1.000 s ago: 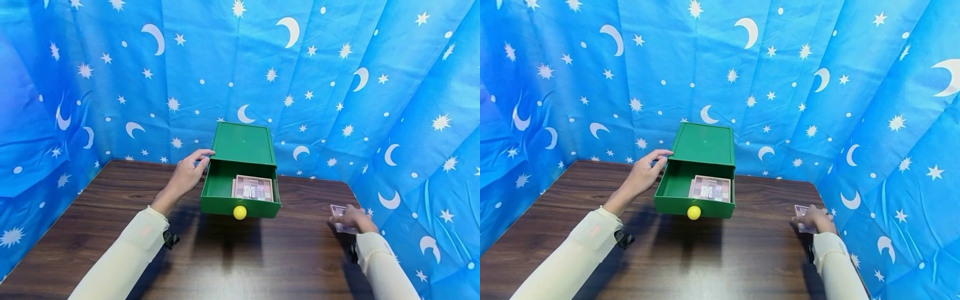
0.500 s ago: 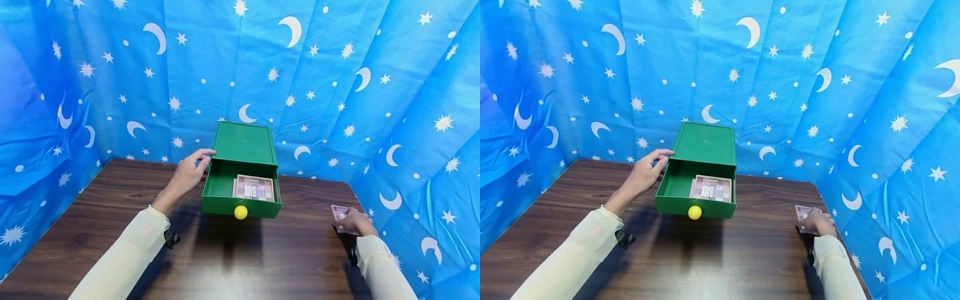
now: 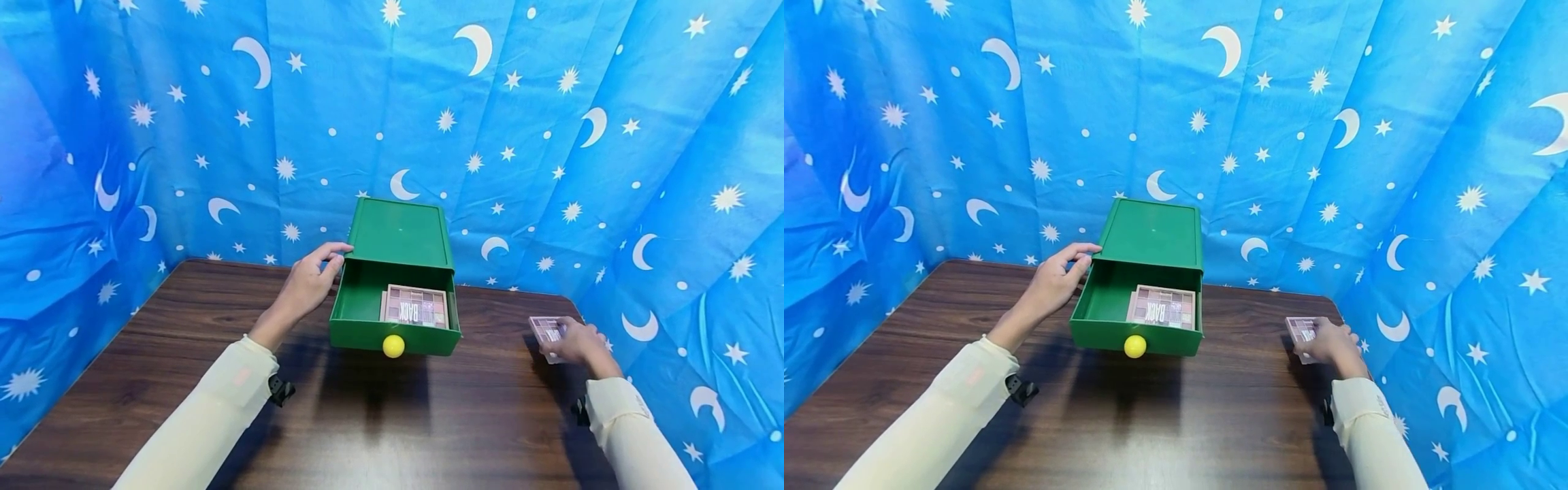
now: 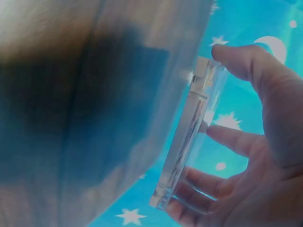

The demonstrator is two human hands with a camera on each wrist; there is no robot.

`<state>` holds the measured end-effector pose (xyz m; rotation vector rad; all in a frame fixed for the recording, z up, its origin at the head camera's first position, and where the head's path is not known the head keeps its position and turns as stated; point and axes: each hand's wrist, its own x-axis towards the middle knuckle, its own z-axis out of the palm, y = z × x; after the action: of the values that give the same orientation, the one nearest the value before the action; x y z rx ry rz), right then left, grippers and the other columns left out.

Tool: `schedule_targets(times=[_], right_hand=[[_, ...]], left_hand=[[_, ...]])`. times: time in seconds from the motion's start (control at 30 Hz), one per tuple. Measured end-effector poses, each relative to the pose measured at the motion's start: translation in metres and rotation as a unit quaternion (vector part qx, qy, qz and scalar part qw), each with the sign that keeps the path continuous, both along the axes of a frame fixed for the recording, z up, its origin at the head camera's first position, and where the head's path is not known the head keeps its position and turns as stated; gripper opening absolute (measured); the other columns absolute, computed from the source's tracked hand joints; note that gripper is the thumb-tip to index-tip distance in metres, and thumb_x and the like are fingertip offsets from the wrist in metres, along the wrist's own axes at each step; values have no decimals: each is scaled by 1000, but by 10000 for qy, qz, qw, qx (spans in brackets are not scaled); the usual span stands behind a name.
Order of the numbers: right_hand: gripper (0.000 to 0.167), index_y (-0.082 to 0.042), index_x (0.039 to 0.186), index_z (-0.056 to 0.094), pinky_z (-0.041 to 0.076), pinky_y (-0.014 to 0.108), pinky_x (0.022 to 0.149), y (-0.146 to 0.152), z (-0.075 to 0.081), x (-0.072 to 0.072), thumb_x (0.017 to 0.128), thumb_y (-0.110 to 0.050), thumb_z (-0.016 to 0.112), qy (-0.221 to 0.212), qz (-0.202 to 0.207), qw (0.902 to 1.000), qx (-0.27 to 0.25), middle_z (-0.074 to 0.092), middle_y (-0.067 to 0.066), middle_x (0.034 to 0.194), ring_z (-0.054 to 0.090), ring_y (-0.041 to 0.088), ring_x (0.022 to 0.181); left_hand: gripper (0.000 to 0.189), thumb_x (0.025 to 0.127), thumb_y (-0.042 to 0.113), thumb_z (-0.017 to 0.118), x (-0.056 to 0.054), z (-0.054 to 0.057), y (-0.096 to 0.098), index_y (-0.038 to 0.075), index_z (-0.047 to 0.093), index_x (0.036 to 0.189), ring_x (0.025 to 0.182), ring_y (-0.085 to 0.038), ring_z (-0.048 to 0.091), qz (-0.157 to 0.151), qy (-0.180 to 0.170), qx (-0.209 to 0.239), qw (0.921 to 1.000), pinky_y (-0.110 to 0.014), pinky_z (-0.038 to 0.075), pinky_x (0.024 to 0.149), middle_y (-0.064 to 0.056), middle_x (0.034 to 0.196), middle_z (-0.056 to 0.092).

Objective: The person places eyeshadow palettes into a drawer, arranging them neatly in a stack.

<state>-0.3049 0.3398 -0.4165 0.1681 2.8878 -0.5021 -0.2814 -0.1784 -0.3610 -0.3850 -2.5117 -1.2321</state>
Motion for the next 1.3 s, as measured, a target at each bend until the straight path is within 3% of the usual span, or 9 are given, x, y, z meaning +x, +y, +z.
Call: schedule_targets(times=[0.23, 0.47, 0.67, 0.9, 1.3], right_hand=[[85, -3, 147, 46, 41, 48, 75, -15, 35, 4, 78, -36, 82, 539, 1064, 9927, 167, 54, 30, 112, 45, 44, 101], [81, -8, 148, 51, 45, 49, 79, -36, 69, 12, 76, -30, 82, 1043, 2168, 9702, 273, 51, 34, 134, 46, 46, 113], [85, -11, 151, 50, 45, 41, 79, -55, 96, 18, 73, -20, 80, 965, 2659, 9592, 12, 44, 30, 142, 46, 42, 116], [82, -12, 150, 51, 45, 38, 83, -80, 120, 20, 74, -17, 80, 1189, 3349, 9339, -390, 46, 23, 145, 46, 37, 117], [82, -22, 151, 52, 47, 50, 94, -138, 148, 31, 72, -15, 75, 1006, 3965, 9107, -569, 39, 12, 153, 36, 33, 131]], left_hand=[[36, 110, 34, 43, 0, -1, -1, 27, 58, 142, 86, -24, 67, -4, -16, 34, 10000, -36, 48, 64, -14, 132, 66], [35, 110, 34, 43, 1, 2, -2, 28, 58, 141, 77, -23, 66, 37, -11, 56, 10000, -37, 46, 59, -14, 131, 67], [36, 110, 33, 43, -1, 5, -2, 27, 58, 142, 75, -25, 65, 1, 12, 48, 10000, -37, 47, 60, -14, 132, 67], [36, 110, 33, 43, -1, 3, -4, 27, 57, 143, 68, -21, 59, 2, -11, 62, 10000, -37, 45, 59, -15, 133, 66], [37, 110, 36, 42, 1, 1, -1, 29, 56, 144, 80, -28, 66, -95, -101, 90, 9999, -38, 47, 60, -14, 135, 64]])
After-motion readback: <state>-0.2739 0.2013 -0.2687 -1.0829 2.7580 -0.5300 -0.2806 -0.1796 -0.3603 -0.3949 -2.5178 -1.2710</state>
